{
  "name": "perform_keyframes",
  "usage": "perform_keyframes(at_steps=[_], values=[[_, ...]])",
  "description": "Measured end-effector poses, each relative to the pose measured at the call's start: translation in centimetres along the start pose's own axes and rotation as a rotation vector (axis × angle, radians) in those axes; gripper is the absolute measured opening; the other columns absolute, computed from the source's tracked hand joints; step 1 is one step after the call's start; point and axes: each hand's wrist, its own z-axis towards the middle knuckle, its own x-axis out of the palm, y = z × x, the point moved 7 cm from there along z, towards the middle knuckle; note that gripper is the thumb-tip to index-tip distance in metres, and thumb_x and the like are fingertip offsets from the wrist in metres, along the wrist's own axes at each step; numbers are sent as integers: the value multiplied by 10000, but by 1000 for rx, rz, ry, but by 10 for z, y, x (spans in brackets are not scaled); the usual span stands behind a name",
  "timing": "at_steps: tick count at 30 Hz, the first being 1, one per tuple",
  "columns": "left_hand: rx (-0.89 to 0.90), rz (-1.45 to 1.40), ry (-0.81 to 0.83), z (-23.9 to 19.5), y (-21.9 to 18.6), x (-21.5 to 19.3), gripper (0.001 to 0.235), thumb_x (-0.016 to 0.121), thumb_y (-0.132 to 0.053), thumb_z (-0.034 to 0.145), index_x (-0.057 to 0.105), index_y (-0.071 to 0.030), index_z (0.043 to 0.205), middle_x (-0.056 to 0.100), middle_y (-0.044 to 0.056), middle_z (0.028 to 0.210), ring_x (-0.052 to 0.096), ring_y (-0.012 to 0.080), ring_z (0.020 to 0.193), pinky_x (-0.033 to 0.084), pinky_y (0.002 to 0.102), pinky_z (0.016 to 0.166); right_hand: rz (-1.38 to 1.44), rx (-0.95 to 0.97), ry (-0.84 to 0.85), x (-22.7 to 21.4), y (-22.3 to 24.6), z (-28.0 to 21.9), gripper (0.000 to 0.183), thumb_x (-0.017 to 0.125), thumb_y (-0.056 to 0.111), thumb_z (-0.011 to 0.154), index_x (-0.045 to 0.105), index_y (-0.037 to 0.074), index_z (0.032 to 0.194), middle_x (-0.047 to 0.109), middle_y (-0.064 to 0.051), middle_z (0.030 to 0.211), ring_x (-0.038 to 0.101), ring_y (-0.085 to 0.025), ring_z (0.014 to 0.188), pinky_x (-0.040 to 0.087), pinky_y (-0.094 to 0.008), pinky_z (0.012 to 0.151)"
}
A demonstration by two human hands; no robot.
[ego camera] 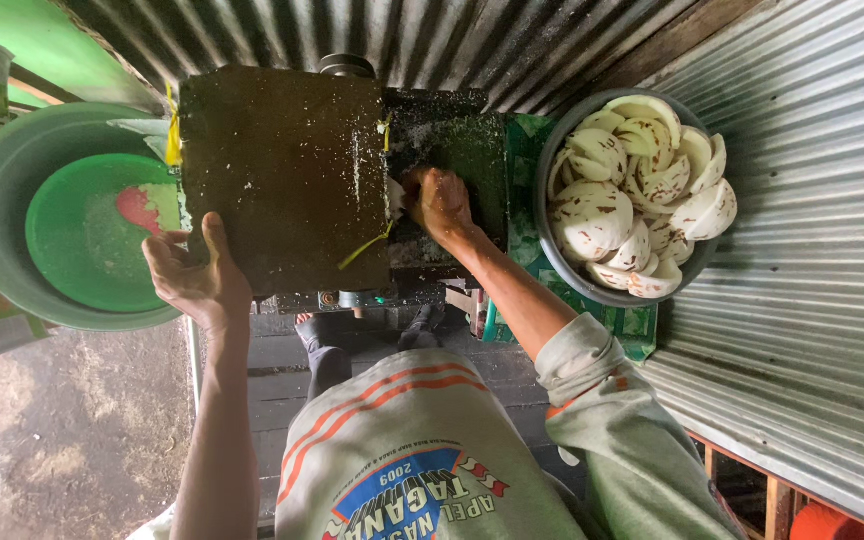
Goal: The person grates coconut pieces using a manual grater. They pick up coconut pieces from a bowl and rub them against the grater surface, collecting the grated material in a green basin below.
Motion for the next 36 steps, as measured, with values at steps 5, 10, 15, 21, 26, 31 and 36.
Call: perform_keyframes(at_steps=[5,10,15,21,26,31,36], values=[[7,51,-1,-2,-5,-2,551,818,-536,1038,488,-112,916,408,-38,762,402,122,666,398,348,664,-238,-118,-99,8,-6,5,431,316,254,1057,568,40,780,602,-240,801,569,-401,767,425,-570,715],[26,110,-14,-1,-2,-3,547,807,-553,1016,485,-124,907,400,-35,767,418,122,677,402,343,650,-254,-241,-145,17,-12,3,364,323,190,1048,598,36,865,589,-219,823,565,-389,780,449,-568,712],[82,69,-19,0,1,1,551,794,-562,1068,479,-134,923,400,-45,775,419,122,703,430,340,713,-257,-227,-100,17,-9,2,388,296,184,1107,578,49,877,571,-198,841,550,-362,803,461,-573,787],[84,2,-38,-2,1,0,555,792,-574,1045,482,-132,914,409,-44,781,425,121,704,421,335,701,-159,-69,-9,25,-17,6,365,335,201,1099,599,77,880,583,-151,799,576,-325,766,479,-517,713],[83,104,-43,2,-11,0,534,823,-501,1037,501,-95,911,394,-27,771,406,134,704,394,335,699,-418,-372,-252,19,16,12,217,455,135,907,594,121,740,592,-128,703,604,-352,639,469,-511,570],[82,-272,5,-6,-3,-4,283,848,-111,1059,582,-26,1015,598,19,945,552,156,833,464,304,728,-301,-207,-42,-19,66,1,224,544,150,951,614,79,751,667,-164,786,673,-352,738,521,-484,654],[265,-262,100,9,39,7,193,823,-69,1115,650,15,1114,735,111,944,667,174,773,573,327,732,150,-245,-267,-154,87,-55,130,716,149,928,770,56,1000,761,-70,930,722,-185,832,564,-293,759]])
